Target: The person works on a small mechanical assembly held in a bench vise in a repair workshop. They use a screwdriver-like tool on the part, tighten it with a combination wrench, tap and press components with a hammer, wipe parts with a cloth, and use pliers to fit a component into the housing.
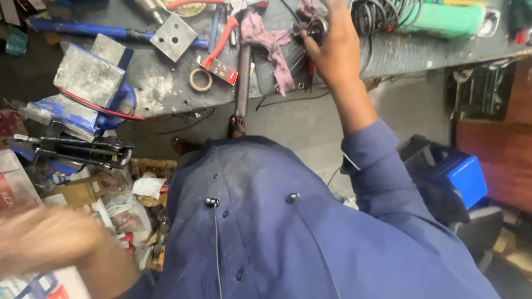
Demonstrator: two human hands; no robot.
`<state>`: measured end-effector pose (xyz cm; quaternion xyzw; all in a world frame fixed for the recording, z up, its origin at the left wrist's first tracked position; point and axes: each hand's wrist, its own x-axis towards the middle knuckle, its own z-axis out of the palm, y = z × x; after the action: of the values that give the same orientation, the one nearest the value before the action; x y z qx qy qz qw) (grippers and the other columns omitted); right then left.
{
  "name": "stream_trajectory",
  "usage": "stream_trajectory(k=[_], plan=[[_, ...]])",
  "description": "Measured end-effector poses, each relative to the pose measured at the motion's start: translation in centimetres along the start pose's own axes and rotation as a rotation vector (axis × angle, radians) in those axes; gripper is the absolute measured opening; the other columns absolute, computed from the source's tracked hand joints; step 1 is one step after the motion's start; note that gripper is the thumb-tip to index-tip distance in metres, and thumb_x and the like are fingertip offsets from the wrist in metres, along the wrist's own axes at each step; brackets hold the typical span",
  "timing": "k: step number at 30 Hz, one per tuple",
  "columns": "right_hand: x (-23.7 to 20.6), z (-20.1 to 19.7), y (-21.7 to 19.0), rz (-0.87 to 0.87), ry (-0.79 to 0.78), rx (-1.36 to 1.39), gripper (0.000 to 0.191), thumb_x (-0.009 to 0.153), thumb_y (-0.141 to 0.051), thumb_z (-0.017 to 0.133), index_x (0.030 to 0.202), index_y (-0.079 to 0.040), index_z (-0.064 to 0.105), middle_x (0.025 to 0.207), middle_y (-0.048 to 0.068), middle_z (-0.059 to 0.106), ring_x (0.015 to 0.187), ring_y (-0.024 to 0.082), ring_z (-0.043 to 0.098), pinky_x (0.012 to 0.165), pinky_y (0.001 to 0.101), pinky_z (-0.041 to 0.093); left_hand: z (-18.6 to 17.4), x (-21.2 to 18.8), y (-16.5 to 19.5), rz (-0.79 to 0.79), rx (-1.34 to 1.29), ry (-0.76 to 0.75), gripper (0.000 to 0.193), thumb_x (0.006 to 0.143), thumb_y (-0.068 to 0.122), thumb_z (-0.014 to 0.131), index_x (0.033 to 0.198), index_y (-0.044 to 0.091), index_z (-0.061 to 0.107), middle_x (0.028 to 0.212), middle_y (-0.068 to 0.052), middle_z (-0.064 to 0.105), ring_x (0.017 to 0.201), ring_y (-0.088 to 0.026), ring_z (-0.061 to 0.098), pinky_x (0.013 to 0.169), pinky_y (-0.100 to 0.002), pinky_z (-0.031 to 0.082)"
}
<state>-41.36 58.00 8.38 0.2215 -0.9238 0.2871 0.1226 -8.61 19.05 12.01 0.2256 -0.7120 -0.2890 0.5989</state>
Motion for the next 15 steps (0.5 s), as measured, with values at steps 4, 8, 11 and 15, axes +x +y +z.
stream_trajectory(k=[4,8,11,15], plan=[[2.1,1.4,2.1,-0.002,0.020,-0.080,0.064,0.090,-0.016,0.095,0.138,-0.007,0.053,0.133,0.021,0.062,0.123,0.042,0.060,0.103,0.0423,0.052,10.8,-3.0,6.4,0.245,-0.476,-0.907,0.017,0.095,0.005,0.074,0.108,0.001,0.065,0.139,-0.018,0.060,0.124,-0.035,0.063,0.104,-0.043,0.055],[1.0,1.0,1.8,-0.086,0.296,-0.099,0.065,0.093,-0.016,0.098,0.139,-0.005,0.053,0.134,0.020,0.060,0.127,0.040,0.058,0.111,0.0424,0.047,20.7,-5.8,9.5,0.537,-0.526,-1.216,0.023,0.098,0.002,0.067,0.119,-0.001,0.060,0.152,-0.017,0.054,0.137,-0.039,0.059,0.111,-0.044,0.053],[-2.2,1.3,-0.9,0.128,0.422,0.330,0.052,0.100,-0.005,0.080,0.144,-0.003,0.051,0.138,0.017,0.058,0.129,0.031,0.064,0.113,0.0384,0.051,24.4,-7.1,10.4,0.637,-0.327,-1.185,0.046,0.089,0.002,0.061,0.135,0.004,0.061,0.152,-0.018,0.051,0.133,-0.042,0.056,0.106,-0.045,0.051],[-7.3,2.0,-5.5,-0.123,0.390,0.197,0.045,0.092,0.001,0.077,0.131,-0.004,0.055,0.129,0.017,0.061,0.124,0.033,0.058,0.111,0.0422,0.045,21.3,-6.4,9.0,0.323,-0.508,-1.302,0.045,0.095,-0.004,0.058,0.140,0.003,0.059,0.150,-0.019,0.055,0.134,-0.040,0.058,0.110,-0.044,0.050]])
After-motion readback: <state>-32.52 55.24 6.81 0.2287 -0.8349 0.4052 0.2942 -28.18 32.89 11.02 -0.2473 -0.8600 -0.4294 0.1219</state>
